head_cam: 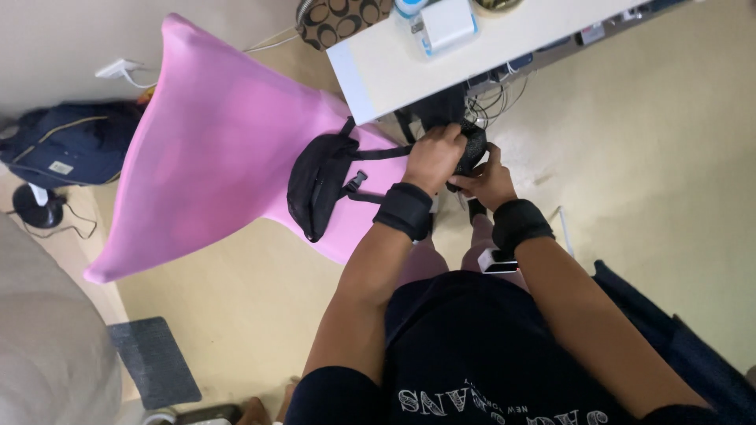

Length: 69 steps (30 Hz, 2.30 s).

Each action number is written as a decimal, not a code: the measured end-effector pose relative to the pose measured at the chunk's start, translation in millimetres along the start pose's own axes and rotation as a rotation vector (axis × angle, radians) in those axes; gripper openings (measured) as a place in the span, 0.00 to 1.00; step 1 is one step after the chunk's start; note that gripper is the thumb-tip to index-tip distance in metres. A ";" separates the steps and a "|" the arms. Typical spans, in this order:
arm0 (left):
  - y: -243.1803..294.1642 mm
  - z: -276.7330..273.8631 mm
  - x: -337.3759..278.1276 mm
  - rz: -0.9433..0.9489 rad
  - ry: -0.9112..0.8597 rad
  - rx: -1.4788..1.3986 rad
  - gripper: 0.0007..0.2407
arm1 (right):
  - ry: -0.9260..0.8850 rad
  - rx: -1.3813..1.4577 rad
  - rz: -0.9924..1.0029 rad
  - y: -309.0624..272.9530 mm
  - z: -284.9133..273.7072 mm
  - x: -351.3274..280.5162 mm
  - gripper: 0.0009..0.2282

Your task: The person organizes various items in a room, including power banks, a duster, a backpack, and artificial flowers. They move power banks to a shelf, dust a surface with a duster, place a backpack on a chair, and arrange flowers in a vase.

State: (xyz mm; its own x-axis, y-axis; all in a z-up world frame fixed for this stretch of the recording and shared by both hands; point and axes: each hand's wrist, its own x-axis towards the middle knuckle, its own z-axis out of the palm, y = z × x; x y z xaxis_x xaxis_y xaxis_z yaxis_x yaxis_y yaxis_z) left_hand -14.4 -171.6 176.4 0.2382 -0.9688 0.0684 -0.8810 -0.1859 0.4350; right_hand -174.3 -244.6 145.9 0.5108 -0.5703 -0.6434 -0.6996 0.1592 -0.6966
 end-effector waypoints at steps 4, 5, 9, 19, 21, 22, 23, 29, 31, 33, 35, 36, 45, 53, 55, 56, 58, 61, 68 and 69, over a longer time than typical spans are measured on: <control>1.4 -4.1 3.8 -0.038 -0.022 0.034 0.04 | -0.033 -0.164 -0.011 2.3 -9.2 14.5 0.47; 0.9 -3.6 5.1 -0.044 -0.013 0.041 0.04 | -0.036 -0.212 -0.053 7.8 -10.5 18.3 0.48; 6.3 -1.2 7.4 -0.058 0.054 0.035 0.04 | -0.088 -0.177 -0.113 18.1 -28.3 18.3 0.55; 41.3 -11.6 4.4 -0.035 0.128 -0.019 0.08 | -0.289 -0.429 0.066 46.3 -117.9 -16.1 0.47; 45.7 -18.2 -2.4 -0.081 0.141 -0.064 0.05 | -0.159 -0.382 -0.052 37.9 -123.9 -33.8 0.38; 47.3 -21.2 -5.9 -0.075 0.144 -0.061 0.05 | -0.154 -0.380 -0.056 44.7 -125.8 -34.8 0.38; 49.0 -24.6 -9.7 -0.090 0.159 -0.077 0.04 | -0.110 -0.330 -0.137 51.1 -127.7 -36.1 0.35; 50.1 -44.4 -31.5 -0.092 0.229 -0.084 0.03 | 0.051 -0.299 -0.334 58.3 -131.4 -48.2 0.24; 50.3 -53.8 -43.2 -0.102 0.229 -0.084 0.04 | 0.064 -0.263 -0.343 48.3 -128.0 -58.3 0.21; 47.8 -61.7 -54.8 -0.129 0.235 -0.113 0.06 | 0.005 -0.170 -0.311 28.5 -124.2 -69.9 0.15; 43.5 -64.8 -63.6 -0.141 0.237 -0.124 0.06 | 0.012 -0.146 -0.372 32.8 -117.0 -70.7 0.14; 41.2 -65.9 -67.2 -0.155 0.235 -0.141 0.06 | 0.018 -0.125 -0.425 34.9 -113.9 -70.7 0.12; 41.1 -87.1 -92.3 -0.175 0.281 -0.201 0.06 | 0.116 -0.356 -0.485 11.5 -89.9 -82.3 0.21; 43.4 -110.3 -102.1 -0.150 0.342 -0.245 0.07 | 0.134 -0.347 -0.384 38.3 -76.5 -68.3 0.17; 43.3 -115.6 -103.1 -0.150 0.347 -0.249 0.08 | 0.142 -0.330 -0.380 37.7 -75.4 -67.6 0.15; 43.4 -118.0 -103.5 -0.147 0.362 -0.252 0.08 | 0.154 -0.312 -0.390 36.7 -75.3 -67.9 0.13; 43.9 -123.3 -103.4 -0.141 0.378 -0.255 0.09 | 0.168 -0.293 -0.400 41.6 -75.6 -61.8 0.11; 44.7 -128.3 -104.2 -0.137 0.412 -0.271 0.08 | 0.266 -0.271 -0.614 45.9 -80.2 -55.3 0.07; 41.0 -132.6 -102.0 -0.169 0.457 -0.275 0.08 | 0.396 0.013 -0.510 -2.6 -105.6 -72.8 0.07; 40.1 -133.9 -101.1 -0.177 0.443 -0.260 0.08 | 0.412 0.018 -0.491 -7.1 -108.1 -73.5 0.07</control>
State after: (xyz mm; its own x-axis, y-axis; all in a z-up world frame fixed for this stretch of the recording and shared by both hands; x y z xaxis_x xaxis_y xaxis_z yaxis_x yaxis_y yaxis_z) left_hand -19.2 -59.1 307.1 0.5730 -0.7540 0.3212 -0.6948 -0.2390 0.6784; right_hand -260.9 -291.0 232.5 0.5335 -0.8424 -0.0758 -0.4226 -0.1879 -0.8866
